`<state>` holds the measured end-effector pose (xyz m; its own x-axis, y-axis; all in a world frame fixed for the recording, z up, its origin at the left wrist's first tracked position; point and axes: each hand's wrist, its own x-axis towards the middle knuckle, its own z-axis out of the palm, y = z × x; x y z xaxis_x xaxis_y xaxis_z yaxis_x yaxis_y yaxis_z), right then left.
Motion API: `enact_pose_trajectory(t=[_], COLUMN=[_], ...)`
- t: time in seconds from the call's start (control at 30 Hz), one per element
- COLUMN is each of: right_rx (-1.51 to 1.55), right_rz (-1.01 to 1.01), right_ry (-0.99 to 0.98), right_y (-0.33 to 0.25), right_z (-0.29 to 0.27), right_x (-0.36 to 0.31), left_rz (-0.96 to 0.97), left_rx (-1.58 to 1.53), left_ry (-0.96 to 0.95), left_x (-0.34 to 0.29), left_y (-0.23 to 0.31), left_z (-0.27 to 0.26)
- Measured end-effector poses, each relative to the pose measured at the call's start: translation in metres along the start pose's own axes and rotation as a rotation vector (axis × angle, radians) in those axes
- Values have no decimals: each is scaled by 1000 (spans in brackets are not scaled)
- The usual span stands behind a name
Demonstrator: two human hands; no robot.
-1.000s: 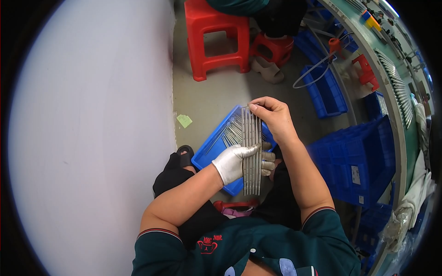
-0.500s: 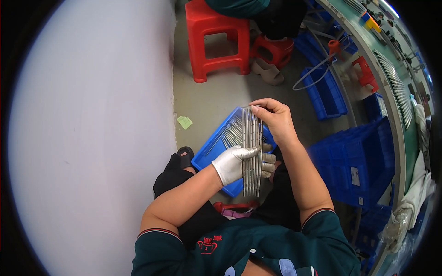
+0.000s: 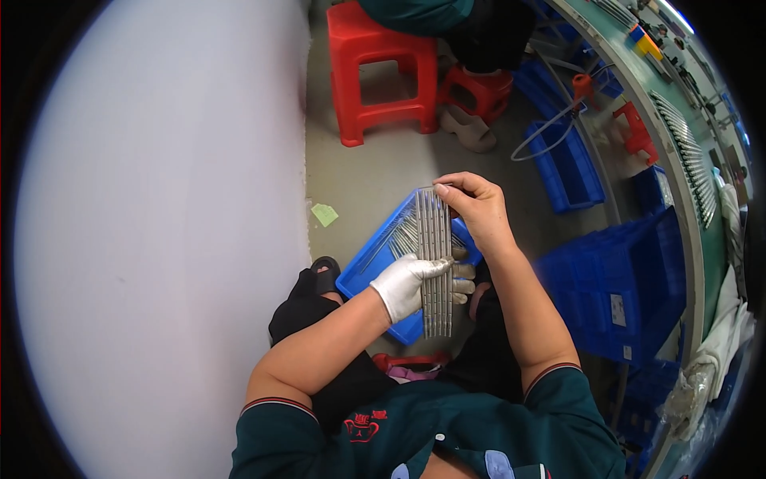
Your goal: Inspecting and organizing a bundle of thin metal rods in a manufacturing setting.
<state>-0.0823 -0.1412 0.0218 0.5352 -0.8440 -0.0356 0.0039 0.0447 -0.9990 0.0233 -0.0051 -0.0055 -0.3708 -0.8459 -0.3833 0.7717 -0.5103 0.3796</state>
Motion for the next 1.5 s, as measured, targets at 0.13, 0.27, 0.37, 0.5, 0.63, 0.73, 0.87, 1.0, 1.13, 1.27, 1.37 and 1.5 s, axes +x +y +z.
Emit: enact_pose_trajectory(t=[0.13,0.27,0.37,0.5,0.63,0.73,0.87,1.0,1.13,1.27,1.37,1.5], right_rx=[1,22,14,-50,-279,-416,-543,-597,-689,-934,-894,-829], right_rz=[-13,-5,-82,-155,-228,-339,-466,-547,-675,-961,-858,-823], right_ry=[-8,-3,64,113,68,77,83,87,125,134,132,120], right_y=[1,-1,0,-5,-10,-16,-16,-14,-13,-17,-13,-9], right_z=[1,3,5,-2,4,12,14,14,19,24,22,20], right_x=[1,1,2,-4,-15,-17,-15,-14,-11,-13,-13,-12], left_rz=[2,21,43,89,200,241,249,242,249,287,294,314], left_rx=[-16,-5,-89,-40,20,30,48,65,86,222,213,145], left_ry=[-25,-50,-116,24,144,172,206,218,266,413,376,345], left_x=[0,0,2,-5,-7,-8,-7,-7,-5,-4,-5,-2], left_y=[1,0,-5,7,12,13,12,13,12,10,11,8], left_z=[0,-1,-13,-2,1,2,-1,-1,-3,1,6,2])
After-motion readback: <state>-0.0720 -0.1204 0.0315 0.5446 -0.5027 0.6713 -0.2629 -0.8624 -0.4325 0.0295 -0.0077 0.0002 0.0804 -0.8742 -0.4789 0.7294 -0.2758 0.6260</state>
